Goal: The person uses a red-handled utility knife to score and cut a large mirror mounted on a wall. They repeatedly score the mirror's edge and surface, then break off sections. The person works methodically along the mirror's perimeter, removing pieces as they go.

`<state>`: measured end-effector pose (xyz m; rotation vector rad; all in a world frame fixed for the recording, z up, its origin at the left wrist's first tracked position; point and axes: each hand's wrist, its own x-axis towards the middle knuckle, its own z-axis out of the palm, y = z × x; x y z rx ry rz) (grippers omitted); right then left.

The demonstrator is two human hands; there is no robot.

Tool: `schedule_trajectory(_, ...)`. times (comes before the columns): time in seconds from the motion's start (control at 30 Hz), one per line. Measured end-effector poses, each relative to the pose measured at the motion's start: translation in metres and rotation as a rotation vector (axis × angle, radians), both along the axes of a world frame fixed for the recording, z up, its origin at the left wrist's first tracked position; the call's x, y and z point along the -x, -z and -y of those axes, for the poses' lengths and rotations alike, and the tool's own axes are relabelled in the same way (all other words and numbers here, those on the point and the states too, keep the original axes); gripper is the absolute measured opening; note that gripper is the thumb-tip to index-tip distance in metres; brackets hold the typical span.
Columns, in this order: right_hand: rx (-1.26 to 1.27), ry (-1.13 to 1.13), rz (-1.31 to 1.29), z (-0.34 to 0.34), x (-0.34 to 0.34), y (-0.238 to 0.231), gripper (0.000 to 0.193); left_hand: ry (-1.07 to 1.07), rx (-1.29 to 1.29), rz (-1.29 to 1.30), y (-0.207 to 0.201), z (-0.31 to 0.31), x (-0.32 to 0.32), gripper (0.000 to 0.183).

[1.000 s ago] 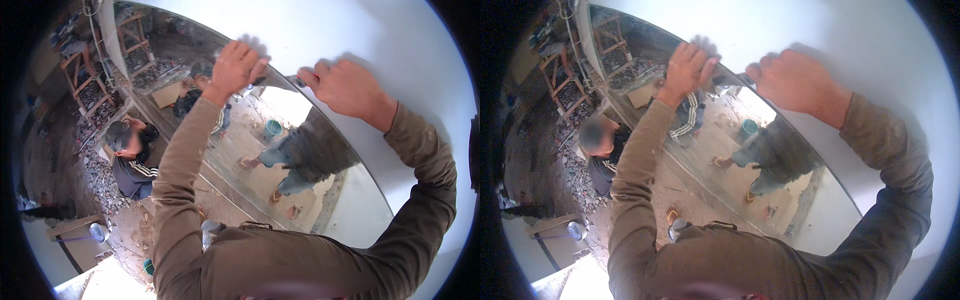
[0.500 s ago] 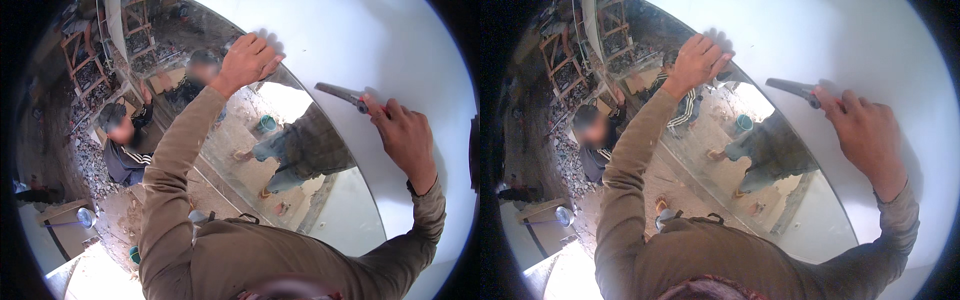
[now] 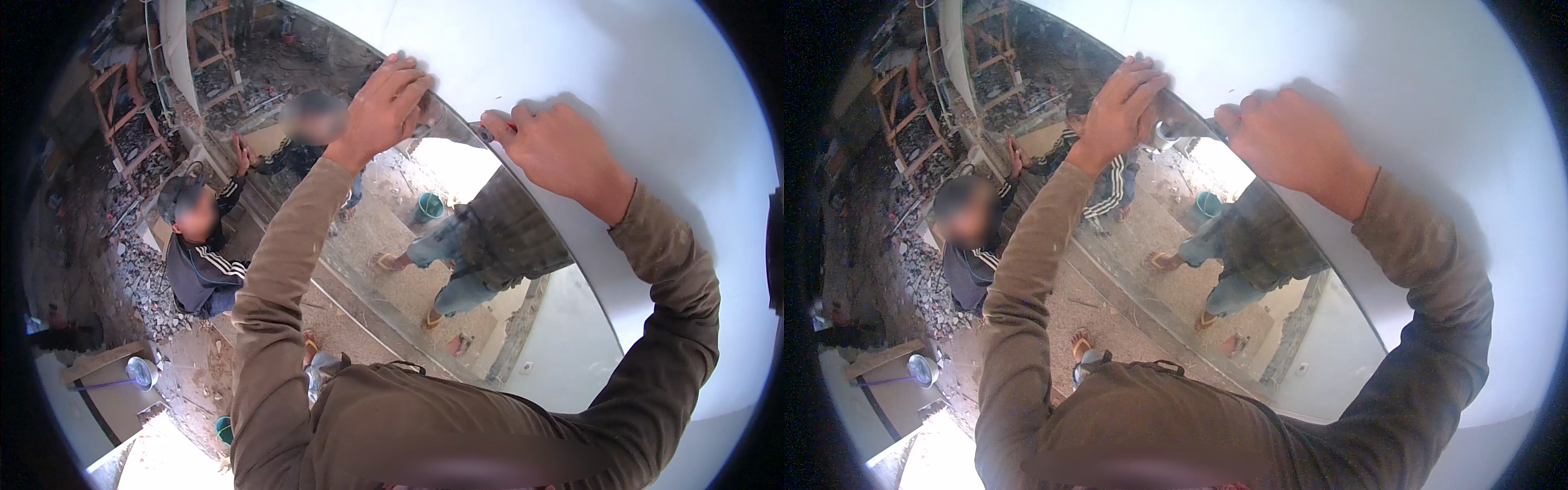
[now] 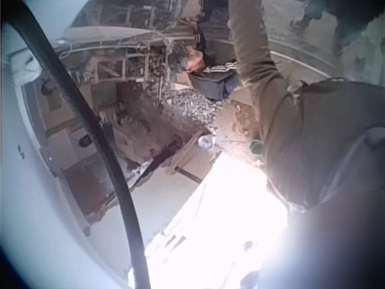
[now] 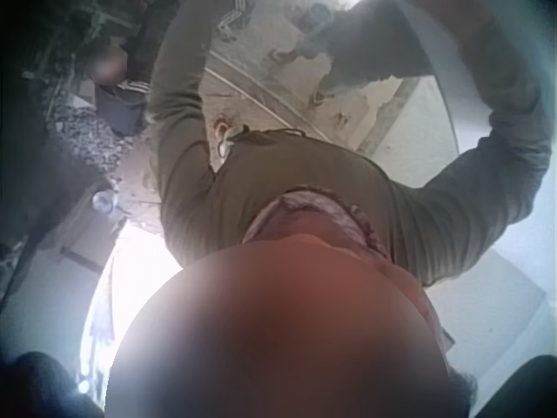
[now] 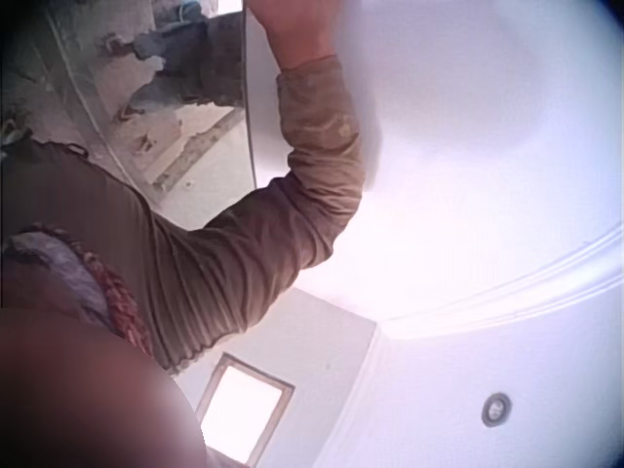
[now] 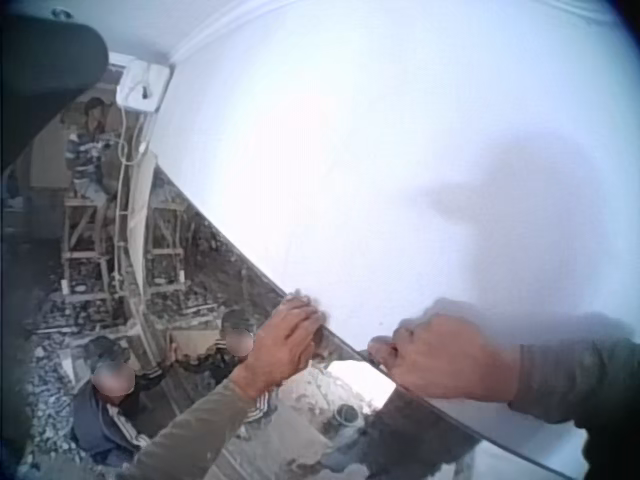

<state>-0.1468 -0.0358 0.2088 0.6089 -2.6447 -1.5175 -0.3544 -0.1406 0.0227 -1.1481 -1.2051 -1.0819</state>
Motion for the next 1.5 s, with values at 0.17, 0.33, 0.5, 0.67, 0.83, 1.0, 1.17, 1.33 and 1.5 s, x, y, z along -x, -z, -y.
schedule_trajectory(0.17,-0.043,-0.018,0.075,-0.009,-0.001,0.0,0.039,-0.053,0.069,0.054,0.005,-0.006,0.001,0.017)
schedule_trajectory(0.33,-0.064,-0.03,0.072,-0.013,-0.02,-0.001,0.042,-0.144,0.05,0.065,0.004,-0.01,0.001,0.018)
schedule_trajectory(0.5,-0.09,-0.041,0.034,-0.018,-0.036,0.004,0.043,-0.145,0.077,0.077,0.003,-0.006,0.002,0.022)
schedule_trajectory(0.67,0.01,-0.037,0.003,-0.028,-0.052,0.014,0.046,-0.103,0.13,0.071,-0.004,0.004,-0.004,0.031)
schedule_trajectory(0.83,-0.06,-0.023,0.021,-0.028,-0.083,0.002,0.046,-0.054,0.088,0.071,-0.007,0.0,0.002,0.03)
schedule_trajectory(1.0,0.022,0.151,0.065,-0.024,-0.131,-0.029,0.051,-0.1,0.049,0.068,0.006,-0.012,0.011,0.023)
schedule_trajectory(1.17,0.031,0.191,-0.159,-0.014,-0.127,-0.053,0.053,-0.051,0.089,0.098,0.006,-0.014,0.011,0.017)
schedule_trajectory(1.33,0.077,0.111,-0.187,-0.015,-0.086,-0.025,0.051,-0.058,0.045,0.079,0.001,-0.019,0.012,0.017)
schedule_trajectory(1.5,0.104,0.112,-0.083,-0.007,-0.045,-0.008,0.045,-0.058,-0.042,0.078,0.002,-0.027,0.011,0.025)
